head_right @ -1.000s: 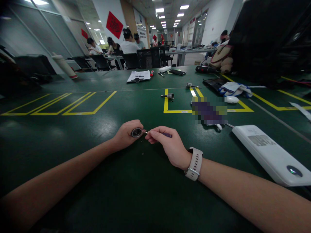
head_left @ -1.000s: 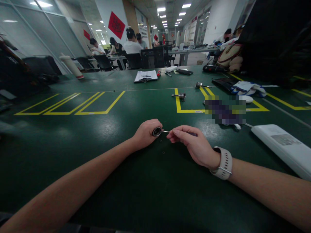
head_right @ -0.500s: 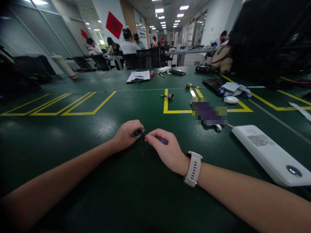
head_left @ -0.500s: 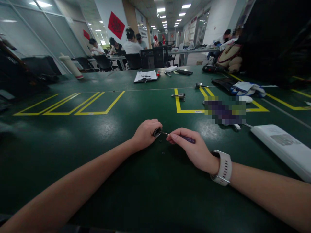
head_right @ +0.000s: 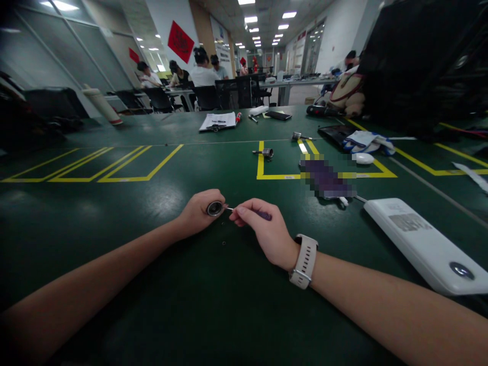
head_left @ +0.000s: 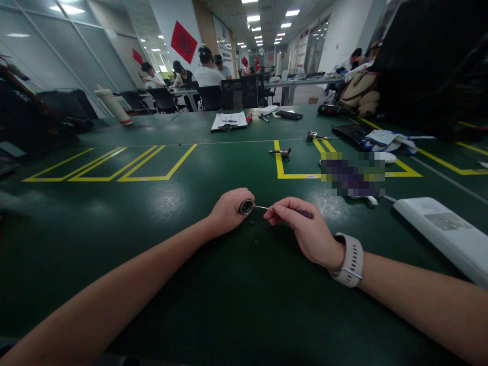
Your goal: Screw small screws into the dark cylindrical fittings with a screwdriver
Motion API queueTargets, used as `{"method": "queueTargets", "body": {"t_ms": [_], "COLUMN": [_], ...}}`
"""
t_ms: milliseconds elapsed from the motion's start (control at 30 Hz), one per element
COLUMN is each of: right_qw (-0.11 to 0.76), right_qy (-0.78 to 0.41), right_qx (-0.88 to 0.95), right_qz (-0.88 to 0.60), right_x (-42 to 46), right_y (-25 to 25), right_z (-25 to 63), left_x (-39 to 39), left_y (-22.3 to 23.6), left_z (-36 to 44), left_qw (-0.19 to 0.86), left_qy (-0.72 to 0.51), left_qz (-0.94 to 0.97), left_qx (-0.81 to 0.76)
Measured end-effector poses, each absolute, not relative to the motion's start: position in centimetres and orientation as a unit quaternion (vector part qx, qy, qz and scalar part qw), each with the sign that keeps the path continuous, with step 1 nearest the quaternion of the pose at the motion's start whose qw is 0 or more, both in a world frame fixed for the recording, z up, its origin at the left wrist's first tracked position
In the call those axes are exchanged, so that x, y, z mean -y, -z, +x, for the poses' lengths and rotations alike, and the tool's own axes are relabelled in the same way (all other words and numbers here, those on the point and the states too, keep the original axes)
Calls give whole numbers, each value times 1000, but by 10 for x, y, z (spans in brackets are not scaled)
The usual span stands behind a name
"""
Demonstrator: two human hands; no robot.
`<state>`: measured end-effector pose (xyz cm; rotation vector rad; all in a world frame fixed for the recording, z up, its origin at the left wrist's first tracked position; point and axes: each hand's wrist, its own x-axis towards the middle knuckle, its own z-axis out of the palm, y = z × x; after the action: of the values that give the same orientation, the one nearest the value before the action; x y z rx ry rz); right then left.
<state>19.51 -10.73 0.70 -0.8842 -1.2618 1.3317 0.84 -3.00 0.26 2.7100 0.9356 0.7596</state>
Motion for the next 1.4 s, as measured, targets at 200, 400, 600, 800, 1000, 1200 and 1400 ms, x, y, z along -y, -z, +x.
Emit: {"method": "queueTargets", "body": {"t_ms": [200,400,600,800,1000,1200,1400], "right_qw": [458,494,502,512,480,493,522], "right_qy": [-481,-634,-682,-564,-570,-686,-628], "right_qx": [618,480,418,531,552,424,466], "right_qz": [-420,-352,-329,-372,-374,-327,-341], "right_x": [111,106,103,108,108,102,105], "right_y": [-14,-10,-8,-8,-9,-10,-7], "right_z": [195,195,194,195,195,195,194], "left_x": [29,32,32,30,32,32,30], "left_y": [-1,-3,-2,-2,-3,-3,-3], "left_z": [8,7,7,8,8,6,7], "left_qw": [36,72,119,79,60,103,98], "left_qy": [-228,-241,-261,-240,-230,-263,-251], "left_qz": [918,916,911,918,922,912,914], "left_qx": [-323,-314,-297,-307,-307,-297,-303]}}
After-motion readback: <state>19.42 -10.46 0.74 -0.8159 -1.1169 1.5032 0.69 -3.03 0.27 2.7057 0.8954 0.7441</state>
